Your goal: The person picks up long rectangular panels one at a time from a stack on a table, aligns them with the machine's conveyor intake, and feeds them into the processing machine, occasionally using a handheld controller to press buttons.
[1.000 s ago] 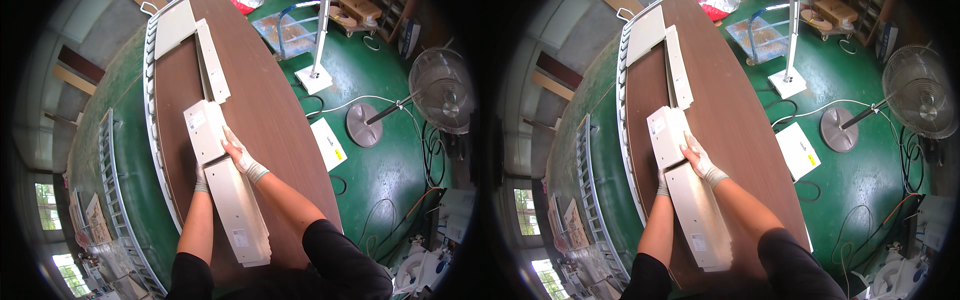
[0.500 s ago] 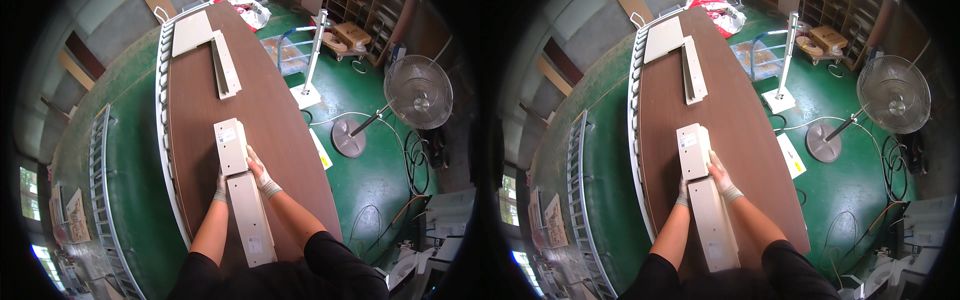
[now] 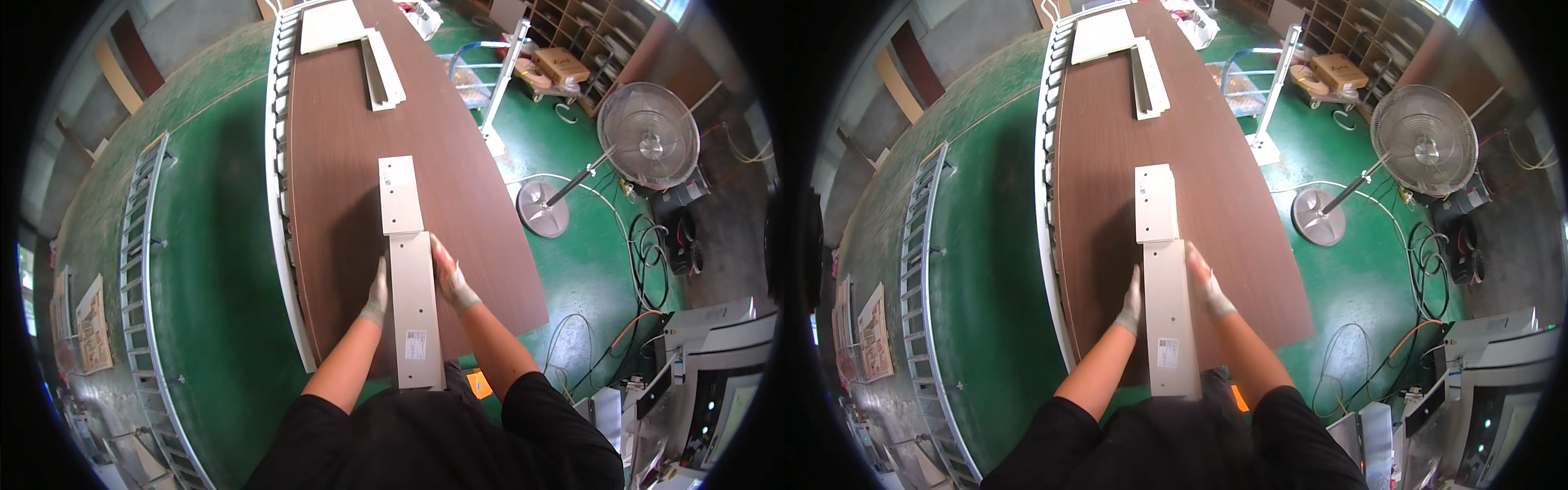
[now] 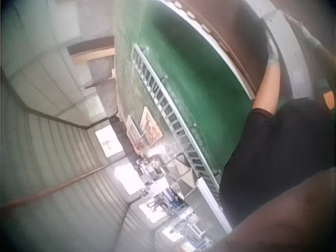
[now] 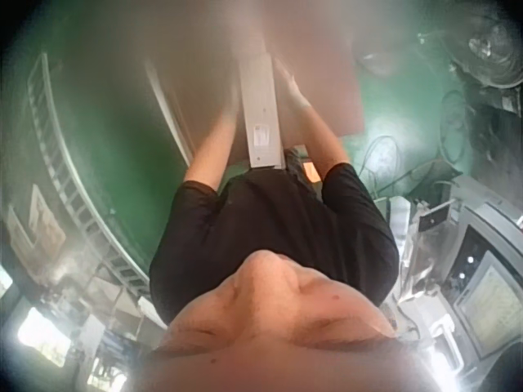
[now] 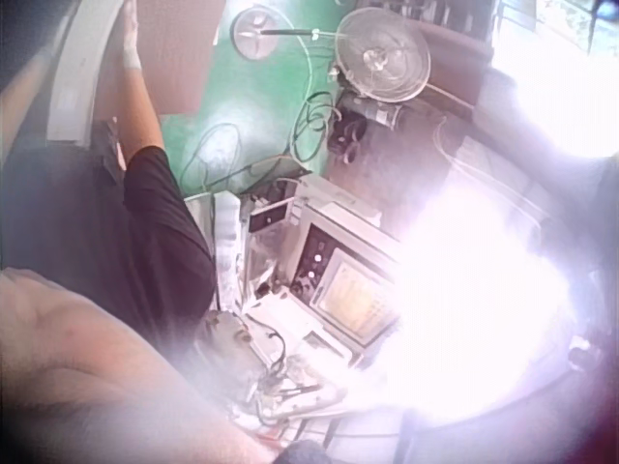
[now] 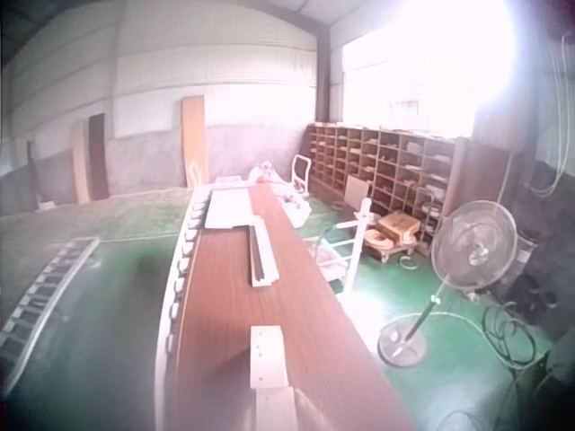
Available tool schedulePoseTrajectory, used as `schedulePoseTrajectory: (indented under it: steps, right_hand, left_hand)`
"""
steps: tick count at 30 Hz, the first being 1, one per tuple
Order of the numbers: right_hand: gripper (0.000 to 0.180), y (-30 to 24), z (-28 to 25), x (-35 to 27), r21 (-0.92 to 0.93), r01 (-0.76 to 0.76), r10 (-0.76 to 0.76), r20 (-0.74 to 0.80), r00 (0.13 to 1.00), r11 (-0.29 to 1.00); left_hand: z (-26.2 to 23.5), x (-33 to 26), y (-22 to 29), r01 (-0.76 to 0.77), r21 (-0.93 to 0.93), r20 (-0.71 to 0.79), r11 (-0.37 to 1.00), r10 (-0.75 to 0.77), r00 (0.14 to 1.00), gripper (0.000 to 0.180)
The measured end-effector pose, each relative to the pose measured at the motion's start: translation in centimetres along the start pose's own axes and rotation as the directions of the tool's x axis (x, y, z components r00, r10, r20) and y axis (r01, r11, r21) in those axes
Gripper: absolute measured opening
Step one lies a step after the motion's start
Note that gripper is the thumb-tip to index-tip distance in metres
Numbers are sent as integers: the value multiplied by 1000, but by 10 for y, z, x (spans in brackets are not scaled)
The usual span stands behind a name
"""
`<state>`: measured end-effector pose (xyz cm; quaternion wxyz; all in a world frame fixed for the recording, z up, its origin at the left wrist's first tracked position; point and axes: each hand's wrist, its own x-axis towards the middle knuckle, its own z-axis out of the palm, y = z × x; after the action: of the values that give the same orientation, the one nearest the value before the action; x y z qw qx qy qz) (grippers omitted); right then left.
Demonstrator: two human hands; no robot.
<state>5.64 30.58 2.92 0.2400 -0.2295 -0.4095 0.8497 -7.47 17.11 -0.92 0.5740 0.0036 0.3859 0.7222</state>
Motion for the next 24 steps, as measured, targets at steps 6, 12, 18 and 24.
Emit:
schedulePoseTrajectory:
  steps: [6,12,18,24]
  right_hand:
    - [83,19,20,-162,74,-74,71,36,997,995]
    - [78,-10,86,-266,-126,-169,153,-129,980,978]
    - [81,37,74,-288,-404,-30,-19,-115,993,914]
    - [79,42,82,-323,-917,104,-272,-6,962,385]
  left_hand:
    - [-4,-160,-30,-107,575,125,811,42,991,75]
    - [1,-251,-49,177,353,-40,919,-174,984,75]
    - [57,-275,-22,-186,689,233,701,30,972,70]
    - [85,-333,-37,-57,820,66,569,4,998,72]
